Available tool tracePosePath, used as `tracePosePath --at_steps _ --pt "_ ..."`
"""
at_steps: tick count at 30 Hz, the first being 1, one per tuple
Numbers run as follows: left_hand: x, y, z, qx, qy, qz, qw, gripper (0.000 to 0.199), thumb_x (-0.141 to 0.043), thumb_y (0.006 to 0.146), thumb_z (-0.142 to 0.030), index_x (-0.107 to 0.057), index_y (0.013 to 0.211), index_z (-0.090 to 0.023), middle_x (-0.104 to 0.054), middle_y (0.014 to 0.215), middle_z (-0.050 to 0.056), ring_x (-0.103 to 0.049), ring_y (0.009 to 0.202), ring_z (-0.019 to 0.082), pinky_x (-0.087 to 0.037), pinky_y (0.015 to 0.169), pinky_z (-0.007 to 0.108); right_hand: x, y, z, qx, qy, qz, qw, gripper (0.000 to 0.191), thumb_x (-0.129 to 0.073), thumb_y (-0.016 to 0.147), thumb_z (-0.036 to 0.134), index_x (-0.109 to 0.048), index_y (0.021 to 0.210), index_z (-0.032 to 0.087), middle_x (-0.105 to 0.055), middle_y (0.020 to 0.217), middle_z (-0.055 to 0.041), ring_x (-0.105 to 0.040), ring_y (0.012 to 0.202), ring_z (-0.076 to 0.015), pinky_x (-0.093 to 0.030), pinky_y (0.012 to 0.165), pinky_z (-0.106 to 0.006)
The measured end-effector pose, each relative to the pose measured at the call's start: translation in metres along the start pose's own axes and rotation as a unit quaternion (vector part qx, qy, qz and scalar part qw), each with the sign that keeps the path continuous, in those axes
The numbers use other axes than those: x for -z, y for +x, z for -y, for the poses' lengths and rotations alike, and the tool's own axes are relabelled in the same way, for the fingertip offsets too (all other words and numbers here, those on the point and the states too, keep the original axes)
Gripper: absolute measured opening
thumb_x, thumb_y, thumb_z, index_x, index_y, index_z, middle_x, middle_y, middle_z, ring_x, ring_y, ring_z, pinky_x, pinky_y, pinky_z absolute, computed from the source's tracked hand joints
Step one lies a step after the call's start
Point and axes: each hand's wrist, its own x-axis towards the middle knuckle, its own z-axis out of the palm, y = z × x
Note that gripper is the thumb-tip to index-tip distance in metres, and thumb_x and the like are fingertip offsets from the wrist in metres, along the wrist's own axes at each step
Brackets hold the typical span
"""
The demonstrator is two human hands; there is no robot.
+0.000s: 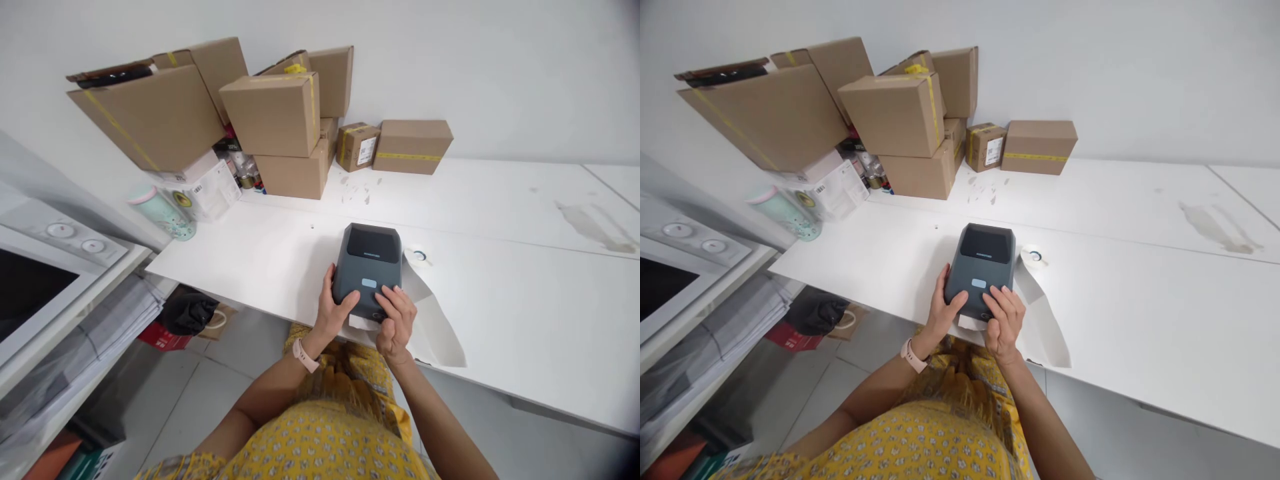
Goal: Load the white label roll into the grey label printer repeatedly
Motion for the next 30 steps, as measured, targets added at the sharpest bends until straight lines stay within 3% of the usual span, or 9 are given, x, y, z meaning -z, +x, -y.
tracePosePath --at_steps 5,9,11,13,15,18,21,25,30 --pt "-0.002 0.002 0.005 -0.032 0.004 -0.012 0.999 0.077 -0.064 0.084 -0.047 -0.033 0.15 -0.022 -0.038 0.157 0.01 -0.037 0.143 0.027 -0.033 0.119 0.039 -0.009 -0.002 -0.001 -0.01 0.014 -0.053 0.998 0.048 -0.026 0.097 0.022 -0.061 0.13 0.027 -0.066 0.125 -0.0086 -0.053 0.129 -0.031 -0.041 0.106 -0.062" --pt "0.0 -0.001 0.003 -0.024 0.014 0.002 1.0 0.077 -0.063 0.085 -0.048 -0.033 0.15 -0.022 -0.038 0.156 0.011 -0.037 0.143 0.027 -0.032 0.119 0.039 -0.003 0.001 -0.002 0.002 0.011 -0.016 1.0 0.046 -0.029 0.097 0.024 -0.061 0.129 0.026 -0.066 0.127 -0.0085 -0.053 0.13 -0.0306 -0.04 0.108 -0.06" --pt "0.004 -0.012 0.004 -0.002 0.009 -0.009 1.0 0.081 -0.066 0.083 -0.049 -0.03 0.151 -0.023 -0.037 0.156 0.012 -0.039 0.141 0.026 -0.037 0.115 0.039 0.004 0.004 0.001 0.001 0.023 0.007 1.0 0.046 -0.029 0.098 0.027 -0.06 0.132 0.026 -0.064 0.131 -0.0084 -0.051 0.132 -0.0307 -0.039 0.109 -0.06" --pt "0.01 -0.031 0.007 0.022 0.017 -0.06 0.998 0.081 -0.068 0.082 -0.051 -0.031 0.149 -0.025 -0.042 0.151 0.013 -0.046 0.134 0.026 -0.043 0.108 0.039 0.013 0.009 0.009 -0.027 0.055 0.021 0.998 0.047 -0.027 0.1 0.031 -0.059 0.134 0.026 -0.063 0.133 -0.0089 -0.049 0.134 -0.0312 -0.037 0.11 -0.06" --pt "0.014 -0.051 0.009 0.058 0.033 -0.09 0.994 0.064 -0.067 0.081 -0.054 -0.048 0.134 -0.022 -0.058 0.129 0.013 -0.058 0.113 0.023 -0.049 0.095 0.037 0.02 0.015 0.019 -0.085 0.091 0.029 0.992 0.05 -0.022 0.102 0.035 -0.057 0.135 0.025 -0.062 0.134 -0.01 -0.049 0.134 -0.0308 -0.037 0.11 -0.059" --pt "0.015 -0.068 0.006 0.112 0.016 0.014 0.993 0.041 -0.06 0.084 -0.059 -0.065 0.091 -0.019 -0.066 0.082 0.005 -0.06 0.074 0.016 -0.05 0.072 0.031 0.027 0.024 0.027 -0.147 0.124 0.028 0.981 0.053 -0.019 0.102 0.04 -0.056 0.137 0.024 -0.06 0.136 -0.0105 -0.05 0.133 -0.0289 -0.038 0.11 -0.056" --pt "0.007 -0.064 0.0 0.126 -0.021 0.103 0.987 0.044 -0.058 0.085 -0.06 -0.064 0.071 -0.018 -0.063 0.067 0.002 -0.054 0.059 0.013 -0.047 0.062 0.028 0.028 0.03 0.027 -0.131 0.126 0.045 0.982 0.051 -0.021 0.103 0.041 -0.057 0.135 0.023 -0.059 0.139 -0.0101 -0.046 0.136 -0.0284 -0.035 0.112 -0.056" --pt "-0.007 -0.054 -0.001 0.14 -0.068 0.091 0.984 0.047 -0.062 0.08 -0.062 -0.063 0.066 -0.017 -0.063 0.061 0.001 -0.053 0.054 0.012 -0.045 0.059 0.028 0.028 0.034 0.024 -0.109 0.11 0.063 0.986 0.048 -0.023 0.103 0.035 -0.06 0.129 0.022 -0.062 0.135 -0.0099 -0.045 0.138 -0.0276 -0.035 0.112 -0.055" --pt "-0.012 -0.054 0.002 0.135 -0.074 0.063 0.986 0.044 -0.064 0.078 -0.06 -0.063 0.065 -0.018 -0.063 0.059 0.001 -0.058 0.058 0.015 -0.049 0.065 0.03 0.029 0.034 0.023 -0.11 0.1 0.058 0.987 0.044 -0.025 0.103 0.031 -0.063 0.125 0.022 -0.065 0.132 -0.0087 -0.049 0.135 -0.0262 -0.038 0.11 -0.052"
